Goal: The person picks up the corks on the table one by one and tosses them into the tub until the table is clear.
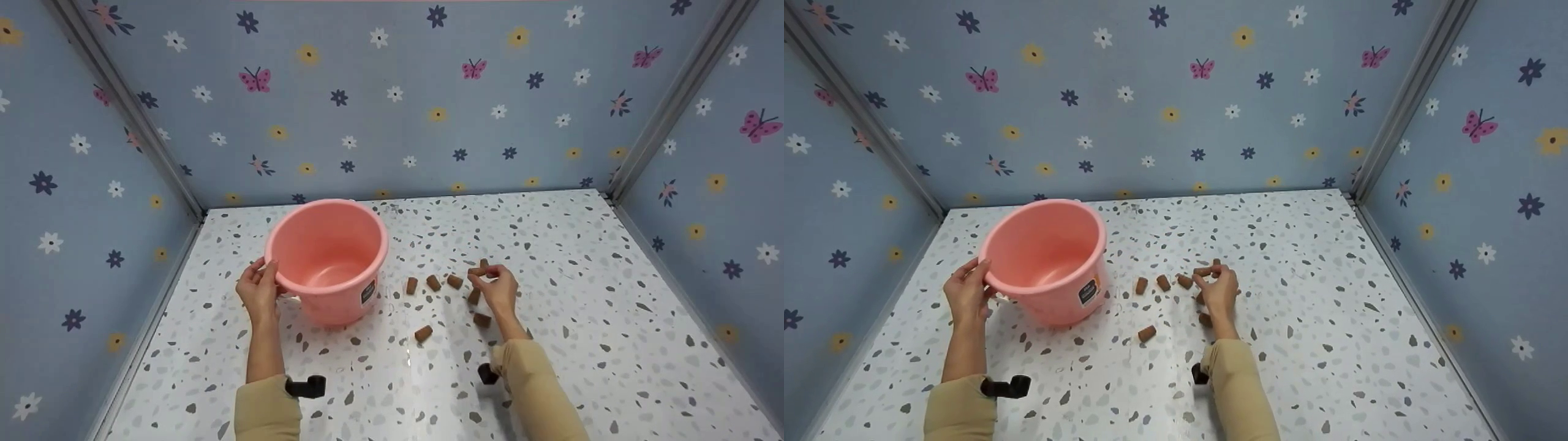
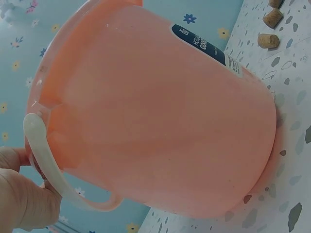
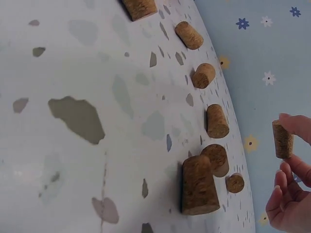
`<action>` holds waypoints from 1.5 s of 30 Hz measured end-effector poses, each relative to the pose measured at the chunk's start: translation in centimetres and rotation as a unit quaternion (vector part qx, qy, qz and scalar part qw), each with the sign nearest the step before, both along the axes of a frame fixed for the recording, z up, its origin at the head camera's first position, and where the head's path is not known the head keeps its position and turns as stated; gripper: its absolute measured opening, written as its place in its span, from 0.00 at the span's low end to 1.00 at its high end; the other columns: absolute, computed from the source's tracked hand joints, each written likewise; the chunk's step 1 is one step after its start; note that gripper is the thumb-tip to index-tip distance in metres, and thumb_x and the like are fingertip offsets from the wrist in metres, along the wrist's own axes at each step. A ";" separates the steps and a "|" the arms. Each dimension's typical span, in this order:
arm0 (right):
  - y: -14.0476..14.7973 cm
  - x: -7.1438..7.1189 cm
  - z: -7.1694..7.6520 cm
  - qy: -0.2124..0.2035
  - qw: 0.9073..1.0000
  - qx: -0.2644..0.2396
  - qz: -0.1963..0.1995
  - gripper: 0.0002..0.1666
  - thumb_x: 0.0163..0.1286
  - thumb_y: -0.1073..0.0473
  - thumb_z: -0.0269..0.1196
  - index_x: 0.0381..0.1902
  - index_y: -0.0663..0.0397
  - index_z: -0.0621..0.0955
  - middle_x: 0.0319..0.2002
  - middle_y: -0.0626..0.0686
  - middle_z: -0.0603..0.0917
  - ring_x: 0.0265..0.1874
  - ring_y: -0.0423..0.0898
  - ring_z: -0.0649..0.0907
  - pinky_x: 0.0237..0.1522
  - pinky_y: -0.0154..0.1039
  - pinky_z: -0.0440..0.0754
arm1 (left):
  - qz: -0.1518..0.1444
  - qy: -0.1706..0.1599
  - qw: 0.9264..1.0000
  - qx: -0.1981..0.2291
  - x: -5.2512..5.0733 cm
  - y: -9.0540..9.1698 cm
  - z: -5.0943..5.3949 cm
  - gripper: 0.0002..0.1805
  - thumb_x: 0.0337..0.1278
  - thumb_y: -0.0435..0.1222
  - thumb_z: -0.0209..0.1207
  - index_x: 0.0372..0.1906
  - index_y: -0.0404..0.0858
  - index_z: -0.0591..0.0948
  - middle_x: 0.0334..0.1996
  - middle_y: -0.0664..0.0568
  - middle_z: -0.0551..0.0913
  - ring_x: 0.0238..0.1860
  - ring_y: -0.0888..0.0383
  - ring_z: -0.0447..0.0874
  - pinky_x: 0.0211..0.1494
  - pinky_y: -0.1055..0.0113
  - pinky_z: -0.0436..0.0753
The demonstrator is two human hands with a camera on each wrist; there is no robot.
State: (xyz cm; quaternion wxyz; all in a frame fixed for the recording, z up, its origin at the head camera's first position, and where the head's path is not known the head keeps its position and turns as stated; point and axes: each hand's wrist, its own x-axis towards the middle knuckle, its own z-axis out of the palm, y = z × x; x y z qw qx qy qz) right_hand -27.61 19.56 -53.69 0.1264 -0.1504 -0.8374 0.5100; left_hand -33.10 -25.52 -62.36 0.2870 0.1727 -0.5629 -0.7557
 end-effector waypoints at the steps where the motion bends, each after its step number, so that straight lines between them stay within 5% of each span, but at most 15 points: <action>1: -0.2 0.0 0.2 0.002 1.000 -0.006 0.001 0.18 0.48 0.58 0.70 0.35 0.62 0.77 0.34 0.57 0.75 0.27 0.46 0.74 0.26 0.33 0.73 | 0.000 -0.002 1.000 0.000 0.0 0.0 0.0 0.29 0.35 0.50 0.68 0.47 0.42 0.77 0.34 0.40 0.77 0.21 0.51 0.79 0.17 0.64 0.79; 9: -1.7 -0.2 1.8 0.015 0.999 -0.011 0.027 0.21 0.49 0.56 0.69 0.38 0.62 0.76 0.37 0.59 0.76 0.35 0.51 0.75 0.34 0.38 0.72 | 0.004 -0.011 1.000 -0.001 0.0 0.0 0.0 0.29 0.34 0.51 0.68 0.46 0.43 0.77 0.33 0.41 0.78 0.21 0.51 0.79 0.17 0.65 0.79; 23: -4.5 -0.8 4.9 0.085 0.994 -0.023 0.063 0.20 0.47 0.56 0.71 0.36 0.61 0.79 0.31 0.57 0.77 0.27 0.47 0.74 0.27 0.33 0.71 | 0.002 -0.017 1.000 -0.011 0.1 -0.1 0.1 0.29 0.35 0.52 0.67 0.47 0.43 0.77 0.33 0.42 0.77 0.22 0.50 0.79 0.18 0.64 0.80; 45: -9.7 -0.9 7.9 0.192 0.964 -0.032 0.179 0.18 0.46 0.59 0.71 0.34 0.62 0.79 0.31 0.56 0.79 0.30 0.52 0.76 0.34 0.43 0.74 | 0.004 -0.010 1.000 -0.005 -0.1 0.0 -0.4 0.29 0.35 0.51 0.68 0.46 0.43 0.77 0.33 0.42 0.77 0.20 0.51 0.78 0.16 0.65 0.79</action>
